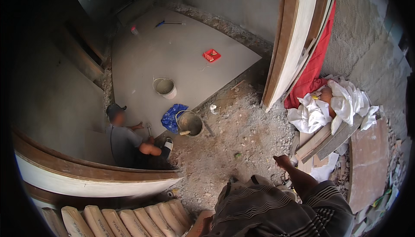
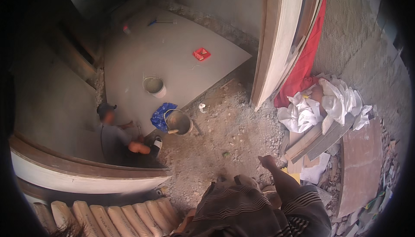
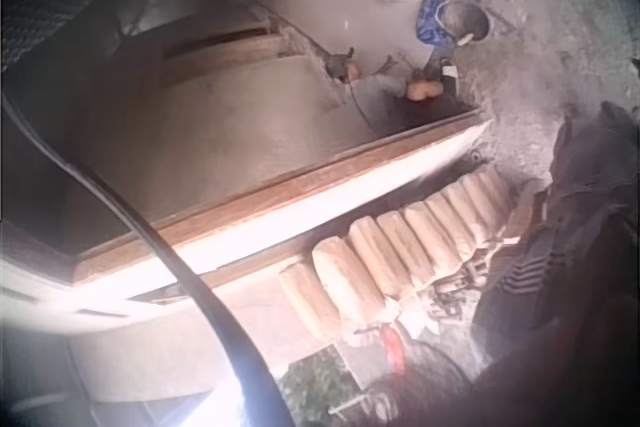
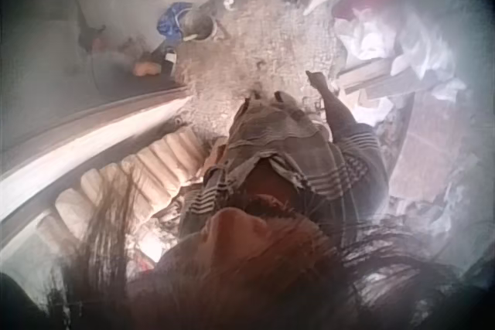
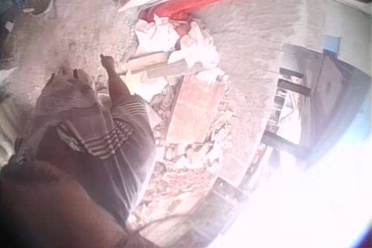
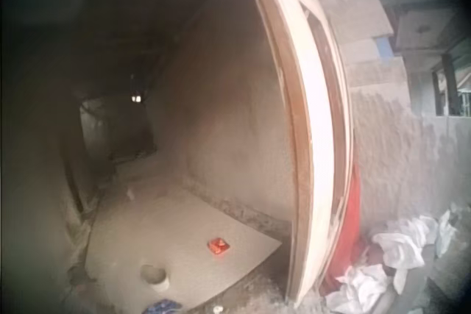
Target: The person scoops cement from a bag into a bucket using a trowel, then moves indoors and sits on the floor. They use a hammer and chisel to break up rubble and debris along the base of a wall.
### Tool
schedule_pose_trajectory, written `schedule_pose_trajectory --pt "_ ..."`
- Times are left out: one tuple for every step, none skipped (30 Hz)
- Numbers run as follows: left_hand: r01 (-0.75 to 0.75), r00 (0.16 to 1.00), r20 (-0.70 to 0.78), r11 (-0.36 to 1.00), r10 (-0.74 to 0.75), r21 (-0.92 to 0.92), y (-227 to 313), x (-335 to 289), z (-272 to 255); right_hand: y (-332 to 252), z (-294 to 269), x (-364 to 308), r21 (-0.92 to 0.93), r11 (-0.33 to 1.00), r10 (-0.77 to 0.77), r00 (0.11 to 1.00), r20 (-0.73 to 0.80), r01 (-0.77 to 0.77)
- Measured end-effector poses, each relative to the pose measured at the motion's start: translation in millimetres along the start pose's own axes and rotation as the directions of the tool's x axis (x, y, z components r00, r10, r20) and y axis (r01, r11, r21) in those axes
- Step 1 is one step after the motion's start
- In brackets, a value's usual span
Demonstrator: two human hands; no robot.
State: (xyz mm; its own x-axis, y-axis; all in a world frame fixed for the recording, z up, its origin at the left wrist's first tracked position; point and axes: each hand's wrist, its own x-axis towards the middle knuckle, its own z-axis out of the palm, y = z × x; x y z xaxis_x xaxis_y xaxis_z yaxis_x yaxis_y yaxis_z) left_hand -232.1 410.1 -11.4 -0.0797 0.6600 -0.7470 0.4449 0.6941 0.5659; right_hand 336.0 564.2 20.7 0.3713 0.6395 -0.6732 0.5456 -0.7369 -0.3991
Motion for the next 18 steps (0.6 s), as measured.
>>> schedule_pose_trajectory --pt "0.014 1.000 0.003 1.000 -0.014 -0.017 6.9 15.8 -4.1 -4.5 -5.8 -0.7 0.080 0.996 0.041 0.998 -0.049 -0.037" --pt "0.038 0.999 0.008 0.999 -0.037 -0.030 13.8 28.9 -7.7 -7.8 -13.2 2.4 0.110 0.992 0.074 0.996 -0.043 -0.069" --pt "0.224 0.972 0.078 0.974 -0.222 -0.022 25.0 45.8 -16.8 -8.1 -16.8 4.1 0.140 0.985 0.108 0.994 -0.033 -0.102" --pt "0.259 0.962 0.106 0.963 -0.250 -0.080 38.1 60.6 -24.7 -7.6 -22.1 10.0 0.183 0.976 0.123 0.992 -0.021 -0.117" --pt "0.498 0.861 0.162 0.864 -0.482 -0.073 59.8 86.5 -36.2 -4.2 -23.0 14.2 -0.073 0.984 -0.174 0.973 -0.149 0.165" --pt "0.058 0.995 0.073 0.983 -0.072 0.176 76.6 97.8 -42.3 0.8 -24.4 20.2 -0.009 0.994 -0.106 0.982 -0.156 0.106" --pt "0.167 0.979 -0.130 0.981 -0.154 0.094 105.1 122.0 -44.8 3.6 -25.5 30.0 0.050 0.997 -0.051 0.986 -0.157 0.060" --pt "-0.029 0.978 -0.202 0.993 0.053 0.119 131.5 138.2 -52.2 6.1 -26.9 41.8 0.103 0.995 -0.003 0.989 -0.147 0.019" --pt "-0.116 0.962 -0.240 0.991 0.128 0.065 161.9 155.7 -53.8 9.9 -27.2 51.0 0.168 0.982 -0.045 0.974 -0.224 0.084" --pt "-0.208 0.931 -0.284 0.973 0.228 0.099 192.2 169.4 -55.1 9.4 -27.1 64.0 0.239 0.969 0.001 0.963 -0.269 0.065" --pt "-0.174 0.946 -0.263 0.981 0.192 0.091 223.5 182.6 -57.0 7.6 -36.2 81.8 0.314 0.949 0.017 0.985 -0.173 0.039" --pt "-0.095 0.967 -0.229 0.992 0.111 0.080 253.6 193.1 -57.2 5.7 -47.2 97.6 0.376 0.919 0.147 0.988 -0.037 -0.122" --pt "-0.135 0.960 -0.236 0.988 0.150 0.078 281.9 201.6 -53.4 -2.1 -56.0 115.5 0.388 0.908 0.186 0.982 -0.027 -0.161" --pt "-0.134 0.961 -0.233 0.988 0.147 0.071 306.4 206.8 -44.8 -12.0 -67.3 133.8 0.430 0.896 0.110 0.994 0.024 -0.110" --pt "-0.154 0.960 -0.231 0.987 0.160 0.047 327.6 212.1 -36.1 -23.4 -82.1 152.7 0.450 0.884 0.112 0.991 0.070 -0.131" --pt "-0.117 0.968 -0.224 0.993 0.110 -0.018 342.2 214.1 -26.3 -33.5 -99.6 168.3 0.444 0.867 0.198 0.974 0.107 -0.225" --pt "-0.102 0.974 -0.213 0.989 0.078 -0.105 356.8 219.2 -11.6 -47.1 -120.2 185.4 0.441 0.890 0.092 0.992 0.083 -0.120" --pt "-0.067 0.983 -0.184 0.975 0.027 -0.213 371.1 228.3 3.0 -64.6 -137.1 202.7 0.422 0.903 0.061 0.997 0.053 -0.078"
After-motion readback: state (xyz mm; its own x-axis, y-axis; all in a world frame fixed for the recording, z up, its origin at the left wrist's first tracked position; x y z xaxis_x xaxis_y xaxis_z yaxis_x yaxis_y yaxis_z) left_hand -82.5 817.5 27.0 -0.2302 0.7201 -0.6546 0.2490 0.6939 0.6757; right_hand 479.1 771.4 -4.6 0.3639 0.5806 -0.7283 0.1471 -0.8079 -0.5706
